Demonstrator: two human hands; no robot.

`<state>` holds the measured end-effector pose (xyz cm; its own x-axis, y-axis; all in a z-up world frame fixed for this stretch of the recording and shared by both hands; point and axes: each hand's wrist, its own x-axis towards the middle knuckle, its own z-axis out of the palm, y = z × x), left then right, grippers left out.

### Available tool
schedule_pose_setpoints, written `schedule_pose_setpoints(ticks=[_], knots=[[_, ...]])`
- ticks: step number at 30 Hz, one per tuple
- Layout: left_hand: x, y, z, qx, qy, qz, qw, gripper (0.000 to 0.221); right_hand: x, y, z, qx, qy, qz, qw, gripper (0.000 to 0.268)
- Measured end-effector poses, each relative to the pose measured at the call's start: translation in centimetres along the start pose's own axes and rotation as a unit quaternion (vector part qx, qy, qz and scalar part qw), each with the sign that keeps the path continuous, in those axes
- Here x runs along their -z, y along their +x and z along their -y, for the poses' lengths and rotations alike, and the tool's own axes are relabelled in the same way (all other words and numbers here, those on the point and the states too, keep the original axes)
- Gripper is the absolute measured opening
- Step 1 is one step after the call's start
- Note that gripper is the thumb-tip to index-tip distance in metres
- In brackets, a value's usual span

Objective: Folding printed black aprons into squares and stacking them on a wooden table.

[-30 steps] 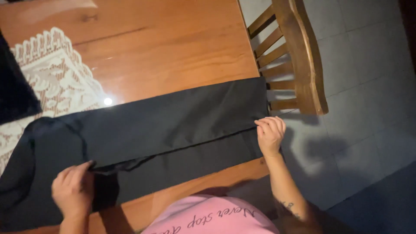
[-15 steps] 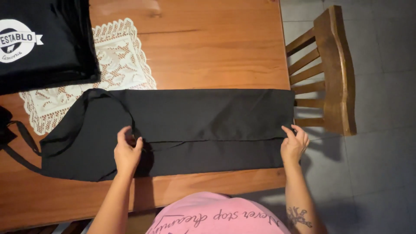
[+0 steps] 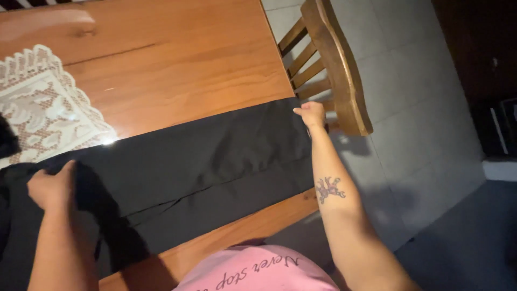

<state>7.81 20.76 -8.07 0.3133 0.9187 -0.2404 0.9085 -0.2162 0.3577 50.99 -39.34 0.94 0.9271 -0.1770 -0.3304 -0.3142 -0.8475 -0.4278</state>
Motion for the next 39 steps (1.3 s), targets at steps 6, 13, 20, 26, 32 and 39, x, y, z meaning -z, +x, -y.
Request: schedule_pose_setpoints(ticks=[6, 13, 20, 26, 32, 39], knots=[[1.8, -1.5, -0.1, 0.119, -0.252, 0.028, 0.96, 0.031, 1.4, -0.2, 2.6, 0.018, -0.045, -0.02, 0.999, 0.023], [2.4, -1.1, 0.7, 0.122, -0.411, 0.07, 0.901, 0.054, 0.1, 0.9, 4.6, -0.052, 0.316, 0.049, 0.946, 0.026], [3.5, -8.6, -3.1, -0.161, -0.16, -0.192, 0.955, 0.043, -3.0, -4.0, -1.3, 0.266, 0.169, -0.164, 0.935, 0.04], [7.2, -25.0, -14.6, -0.376, -0.015, -0.038, 0.926, 0.061, -1.2, -13.3, -6.5, 0.129, -0.103, -0.172, 0.971, 0.067], [0.5, -28.5, -14.1, -0.423, 0.085, 0.063, 0.9, 0.07, -1.3, -7.6, -11.6, 0.018, -0.089, -0.059, 0.994, 0.078], [0.3, -28.4, -14.2, -0.404, 0.099, 0.106, 0.903, 0.067, -0.6, -6.8, -8.1, 0.072, 0.218, 0.05, 0.972, 0.039]])
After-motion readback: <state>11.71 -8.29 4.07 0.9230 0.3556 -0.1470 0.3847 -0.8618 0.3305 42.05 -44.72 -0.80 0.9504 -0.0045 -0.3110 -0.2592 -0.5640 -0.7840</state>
